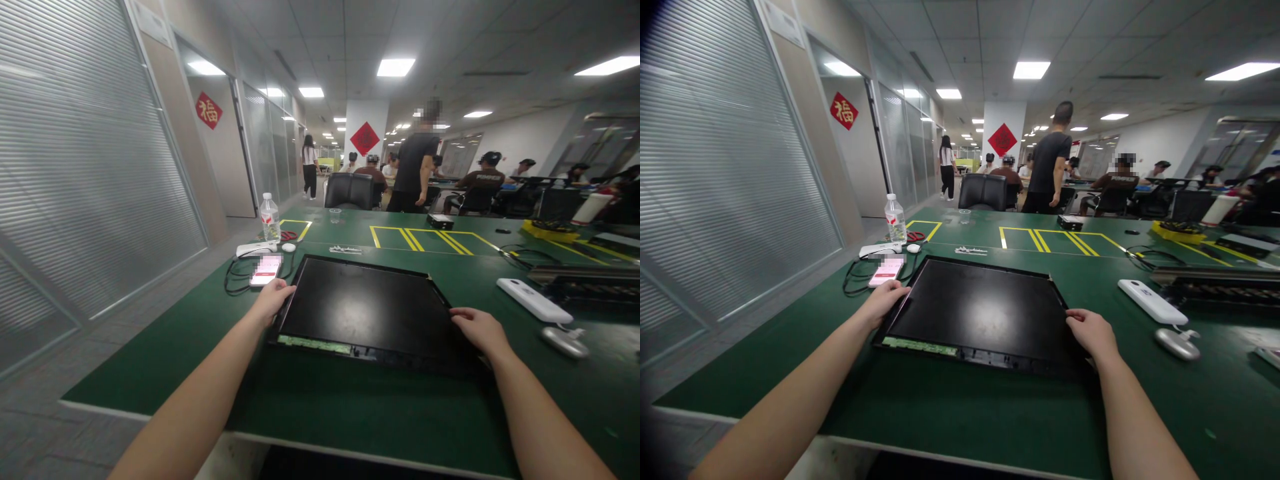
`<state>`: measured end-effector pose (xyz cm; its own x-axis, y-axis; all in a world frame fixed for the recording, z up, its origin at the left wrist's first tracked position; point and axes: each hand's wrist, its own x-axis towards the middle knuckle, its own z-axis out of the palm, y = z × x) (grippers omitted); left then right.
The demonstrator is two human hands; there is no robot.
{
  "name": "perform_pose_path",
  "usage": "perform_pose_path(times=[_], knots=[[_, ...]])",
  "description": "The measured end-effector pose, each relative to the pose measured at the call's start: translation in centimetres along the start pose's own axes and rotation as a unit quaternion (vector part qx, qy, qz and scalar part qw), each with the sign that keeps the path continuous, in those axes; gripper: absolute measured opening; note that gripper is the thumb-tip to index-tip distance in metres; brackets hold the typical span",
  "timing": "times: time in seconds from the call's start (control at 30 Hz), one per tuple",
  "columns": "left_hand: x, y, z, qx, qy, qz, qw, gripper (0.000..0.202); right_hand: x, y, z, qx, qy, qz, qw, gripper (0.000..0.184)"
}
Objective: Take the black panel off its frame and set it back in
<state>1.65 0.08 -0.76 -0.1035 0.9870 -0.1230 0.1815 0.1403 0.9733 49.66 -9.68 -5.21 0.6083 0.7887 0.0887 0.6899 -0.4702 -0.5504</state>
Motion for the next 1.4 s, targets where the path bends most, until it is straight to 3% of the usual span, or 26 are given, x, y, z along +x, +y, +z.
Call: perform_pose_path(times=[0.13,0.83,1.03,1.1,1.4], knots=[[0.0,-0.2,0.2,-0.027,-0.017,-0.029,0.999,0.041,-0.1,-0.1,0.0,-0.021,-0.007,-0.007,1.0,0.03],[-0.4,0.9,0.9,-0.178,-0.02,-0.118,0.977,0.028,0.3,0.5,0.2,-0.034,-0.022,-0.005,0.999,0.041],[-0.8,1.2,0.6,-0.152,-0.055,-0.129,0.978,0.067,0.4,0.5,0.1,-0.049,-0.039,-0.004,0.998,0.043],[-0.8,1.1,0.5,-0.156,-0.073,-0.126,0.977,0.071,0.4,0.4,0.1,-0.048,-0.039,-0.001,0.998,0.043],[-0.5,0.1,0.2,-0.186,-0.105,-0.087,0.973,0.049,0.9,0.9,0.7,-0.049,-0.019,-0.027,0.998,0.042]])
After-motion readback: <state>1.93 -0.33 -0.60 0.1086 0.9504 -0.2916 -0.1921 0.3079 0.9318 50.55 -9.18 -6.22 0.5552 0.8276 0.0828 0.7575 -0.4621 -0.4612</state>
